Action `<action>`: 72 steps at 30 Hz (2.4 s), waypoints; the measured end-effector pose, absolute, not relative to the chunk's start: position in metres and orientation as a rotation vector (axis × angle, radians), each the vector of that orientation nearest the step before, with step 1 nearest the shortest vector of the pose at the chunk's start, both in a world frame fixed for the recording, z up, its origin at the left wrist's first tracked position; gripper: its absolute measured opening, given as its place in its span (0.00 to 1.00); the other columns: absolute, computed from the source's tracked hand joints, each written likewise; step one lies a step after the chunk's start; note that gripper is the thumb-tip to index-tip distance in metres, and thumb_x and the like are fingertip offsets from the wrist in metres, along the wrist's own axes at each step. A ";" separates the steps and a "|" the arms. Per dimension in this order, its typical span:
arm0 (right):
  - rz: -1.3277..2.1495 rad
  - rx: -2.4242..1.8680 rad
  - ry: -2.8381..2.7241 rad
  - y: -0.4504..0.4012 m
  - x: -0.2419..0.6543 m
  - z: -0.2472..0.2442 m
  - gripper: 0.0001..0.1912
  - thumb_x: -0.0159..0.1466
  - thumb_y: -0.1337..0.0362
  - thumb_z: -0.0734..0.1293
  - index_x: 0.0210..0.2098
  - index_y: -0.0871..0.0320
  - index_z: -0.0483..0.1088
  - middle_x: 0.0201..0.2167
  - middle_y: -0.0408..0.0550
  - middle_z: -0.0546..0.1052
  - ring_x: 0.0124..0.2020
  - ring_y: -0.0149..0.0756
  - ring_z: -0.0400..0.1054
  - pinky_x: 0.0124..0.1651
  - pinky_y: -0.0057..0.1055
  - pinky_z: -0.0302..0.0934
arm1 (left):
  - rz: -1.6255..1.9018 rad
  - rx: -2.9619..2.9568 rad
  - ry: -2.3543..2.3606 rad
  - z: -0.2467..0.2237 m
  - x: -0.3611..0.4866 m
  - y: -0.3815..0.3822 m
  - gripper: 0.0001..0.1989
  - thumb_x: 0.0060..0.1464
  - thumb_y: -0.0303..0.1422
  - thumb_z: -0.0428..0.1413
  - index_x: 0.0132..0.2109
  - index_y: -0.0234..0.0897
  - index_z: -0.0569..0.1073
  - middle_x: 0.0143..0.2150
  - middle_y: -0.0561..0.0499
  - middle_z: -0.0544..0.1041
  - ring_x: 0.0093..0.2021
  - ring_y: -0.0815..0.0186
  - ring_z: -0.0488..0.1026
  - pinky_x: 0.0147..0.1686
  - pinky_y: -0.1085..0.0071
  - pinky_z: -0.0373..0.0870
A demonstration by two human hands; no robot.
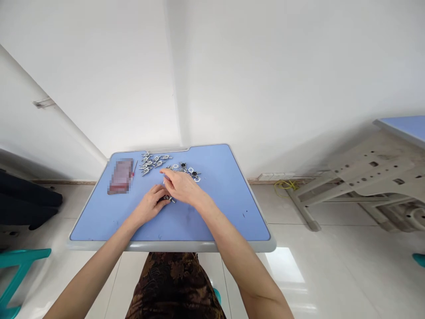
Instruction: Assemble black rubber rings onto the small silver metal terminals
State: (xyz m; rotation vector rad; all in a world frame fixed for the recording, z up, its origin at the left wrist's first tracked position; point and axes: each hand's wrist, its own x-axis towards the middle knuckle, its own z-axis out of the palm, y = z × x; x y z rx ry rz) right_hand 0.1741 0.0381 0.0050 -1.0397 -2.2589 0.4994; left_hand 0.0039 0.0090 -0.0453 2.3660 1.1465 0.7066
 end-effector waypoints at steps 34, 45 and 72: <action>0.641 -0.983 -2.266 0.032 0.191 0.011 0.11 0.68 0.66 0.53 0.45 0.56 0.64 0.37 0.47 0.75 0.31 0.31 0.68 0.36 0.29 0.61 | 0.770 2.291 1.036 -0.048 0.003 0.025 0.07 0.56 0.29 0.53 0.41 0.37 0.74 0.46 0.46 0.71 0.43 0.62 0.71 0.44 0.66 0.69; 0.455 -1.049 -2.129 0.042 0.182 -0.004 0.07 0.65 0.63 0.59 0.36 0.55 0.68 0.30 0.44 0.76 0.24 0.30 0.65 0.31 0.27 0.59 | 0.791 2.283 1.017 -0.053 0.004 0.029 0.07 0.56 0.30 0.54 0.41 0.37 0.74 0.46 0.46 0.72 0.44 0.63 0.71 0.44 0.65 0.70; 0.590 -1.029 -2.001 0.051 0.184 -0.011 0.11 0.62 0.58 0.63 0.26 0.57 0.65 0.20 0.40 0.67 0.20 0.27 0.58 0.24 0.25 0.55 | 0.799 2.207 1.046 -0.057 0.008 0.034 0.08 0.52 0.28 0.58 0.41 0.38 0.76 0.47 0.48 0.72 0.44 0.64 0.71 0.46 0.69 0.69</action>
